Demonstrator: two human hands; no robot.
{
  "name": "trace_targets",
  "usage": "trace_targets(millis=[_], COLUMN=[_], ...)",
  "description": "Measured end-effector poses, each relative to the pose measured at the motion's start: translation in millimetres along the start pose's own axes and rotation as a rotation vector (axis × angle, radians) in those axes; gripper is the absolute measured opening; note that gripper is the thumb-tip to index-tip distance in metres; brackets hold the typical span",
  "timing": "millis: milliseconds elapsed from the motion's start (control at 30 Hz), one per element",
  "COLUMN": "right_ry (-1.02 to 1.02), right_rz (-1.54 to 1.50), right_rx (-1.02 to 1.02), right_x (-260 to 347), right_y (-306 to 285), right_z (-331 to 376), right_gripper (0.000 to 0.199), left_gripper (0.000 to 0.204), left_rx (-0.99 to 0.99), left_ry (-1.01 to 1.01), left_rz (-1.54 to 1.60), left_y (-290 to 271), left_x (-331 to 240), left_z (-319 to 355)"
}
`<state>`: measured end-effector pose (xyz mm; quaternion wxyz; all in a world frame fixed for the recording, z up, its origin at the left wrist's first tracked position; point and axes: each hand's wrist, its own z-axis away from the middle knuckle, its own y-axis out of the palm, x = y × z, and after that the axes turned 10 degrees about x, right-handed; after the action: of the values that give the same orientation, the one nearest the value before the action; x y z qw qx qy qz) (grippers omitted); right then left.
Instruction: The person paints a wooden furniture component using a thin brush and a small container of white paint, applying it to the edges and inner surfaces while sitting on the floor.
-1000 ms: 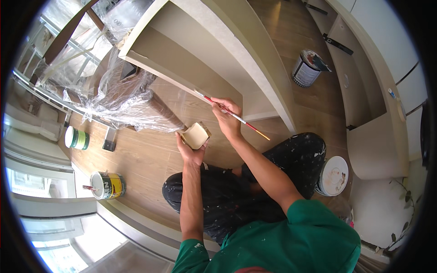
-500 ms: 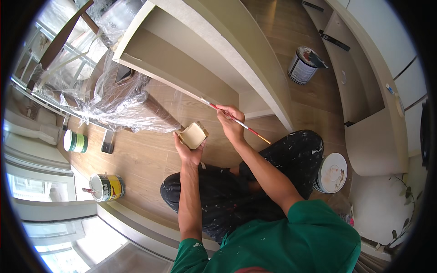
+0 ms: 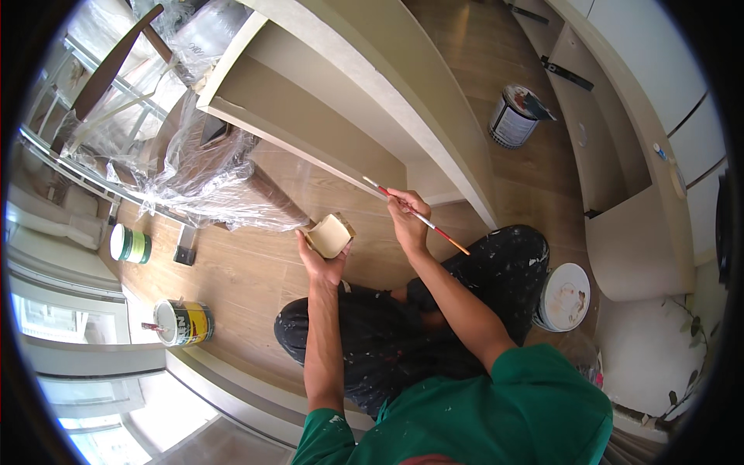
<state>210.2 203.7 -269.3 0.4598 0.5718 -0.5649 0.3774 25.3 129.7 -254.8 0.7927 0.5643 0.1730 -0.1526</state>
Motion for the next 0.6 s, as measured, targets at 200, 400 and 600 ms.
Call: trace_targets(millis=[200, 400, 600], right_ry=[-0.071, -0.136, -0.156], right_rz=[0.052, -0.009, -0.029], right_rx=[0.034, 0.076, 0.133], right_x=[18, 46, 73], right_y=[21, 48, 65], right_z=[-1, -15, -29], right_gripper=[0.015, 0.015, 0.014], left_gripper=[0.067, 0.068, 0.069], left_rx=[0.014, -0.010, 0.003], left_ry=[-0.001, 0.022, 0.011], left_rz=[0.010, 0.004, 0.025], left_y=[-6, 3, -2], left_x=[0, 0, -2], left_z=[-2, 2, 0])
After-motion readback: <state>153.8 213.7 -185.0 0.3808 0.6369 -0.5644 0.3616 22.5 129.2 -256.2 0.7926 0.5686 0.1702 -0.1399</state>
